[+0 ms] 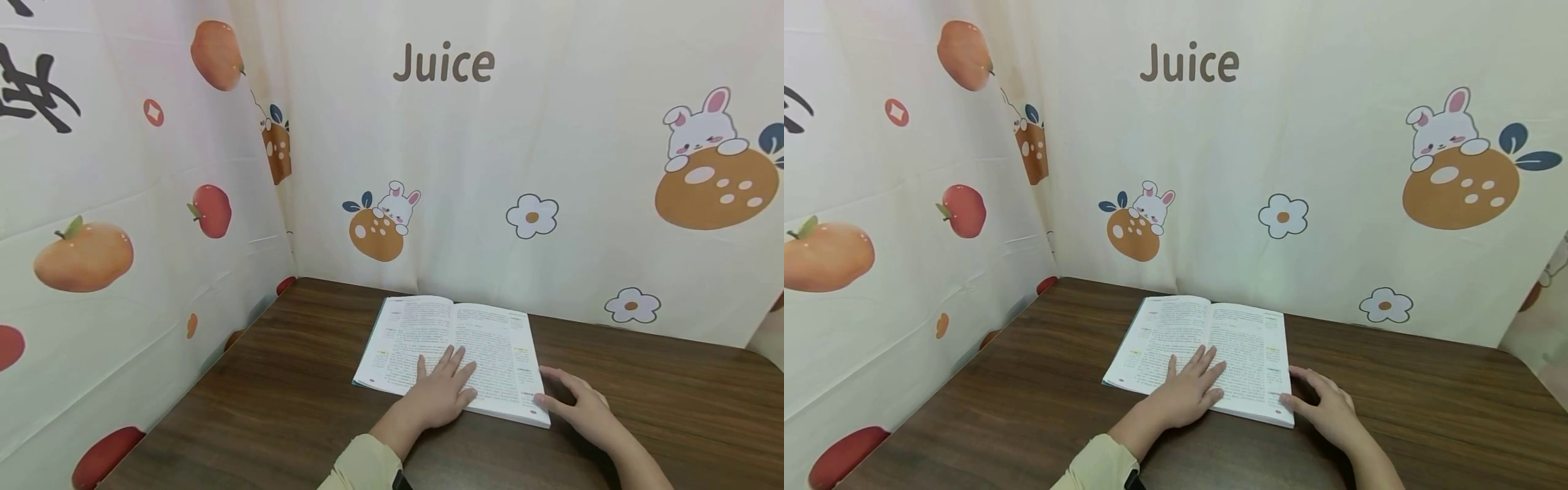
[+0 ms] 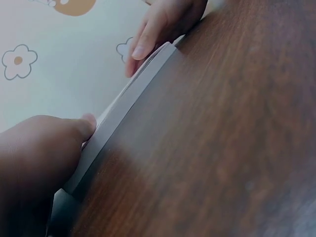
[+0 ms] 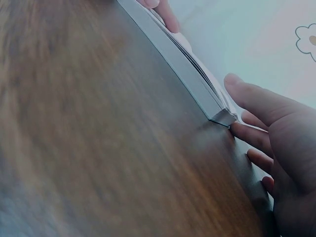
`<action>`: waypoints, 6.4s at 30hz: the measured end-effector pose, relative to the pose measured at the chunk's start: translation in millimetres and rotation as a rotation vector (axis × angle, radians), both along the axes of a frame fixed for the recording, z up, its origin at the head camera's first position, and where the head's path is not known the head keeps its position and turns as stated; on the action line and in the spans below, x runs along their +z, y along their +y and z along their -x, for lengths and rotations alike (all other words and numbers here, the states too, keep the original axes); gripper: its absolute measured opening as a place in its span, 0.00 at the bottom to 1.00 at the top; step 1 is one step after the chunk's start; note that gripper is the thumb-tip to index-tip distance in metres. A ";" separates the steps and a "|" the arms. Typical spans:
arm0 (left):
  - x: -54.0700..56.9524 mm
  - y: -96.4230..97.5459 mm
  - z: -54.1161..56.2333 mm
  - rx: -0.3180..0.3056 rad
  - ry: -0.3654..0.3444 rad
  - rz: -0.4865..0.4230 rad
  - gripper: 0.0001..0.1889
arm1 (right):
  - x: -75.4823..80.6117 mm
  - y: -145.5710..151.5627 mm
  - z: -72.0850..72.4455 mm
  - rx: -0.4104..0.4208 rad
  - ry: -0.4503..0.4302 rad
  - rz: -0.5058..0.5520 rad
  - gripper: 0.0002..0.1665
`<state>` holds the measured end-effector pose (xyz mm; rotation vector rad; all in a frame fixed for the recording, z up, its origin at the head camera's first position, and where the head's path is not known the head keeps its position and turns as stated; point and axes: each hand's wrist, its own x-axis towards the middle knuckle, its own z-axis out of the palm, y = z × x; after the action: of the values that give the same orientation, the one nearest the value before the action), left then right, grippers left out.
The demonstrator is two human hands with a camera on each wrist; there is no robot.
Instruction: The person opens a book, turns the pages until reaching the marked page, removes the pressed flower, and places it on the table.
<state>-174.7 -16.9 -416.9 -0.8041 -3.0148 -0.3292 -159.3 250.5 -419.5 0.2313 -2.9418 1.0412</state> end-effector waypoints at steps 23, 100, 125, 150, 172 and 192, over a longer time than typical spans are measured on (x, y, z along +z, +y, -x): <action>1.1 -3.2 3.2 -0.071 -0.011 -0.017 0.40 | -1.4 6.9 -1.3 0.087 0.011 -0.009 0.38; 3.0 -3.4 5.6 -0.094 0.554 -0.316 0.37 | -1.7 2.4 0.4 0.004 -0.022 -0.008 0.43; 3.3 -7.3 6.9 0.051 0.867 -0.345 0.51 | -1.9 1.9 2.6 -0.003 -0.043 -0.017 0.44; 9.1 -5.1 3.1 0.196 0.566 0.052 0.34 | -2.0 2.2 0.3 0.010 -0.021 -0.010 0.43; 7.5 2.4 1.1 0.134 0.154 0.079 0.22 | -2.2 2.6 2.1 0.005 -0.058 -0.011 0.43; 1.8 -0.5 -3.5 0.086 -0.048 -0.055 0.49 | -3.1 2.4 0.5 0.010 -0.044 -0.009 0.41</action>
<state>-171.2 -17.4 -415.1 -0.6701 -3.0582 -0.4334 -159.8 252.9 -422.6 0.2268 -2.9882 1.0473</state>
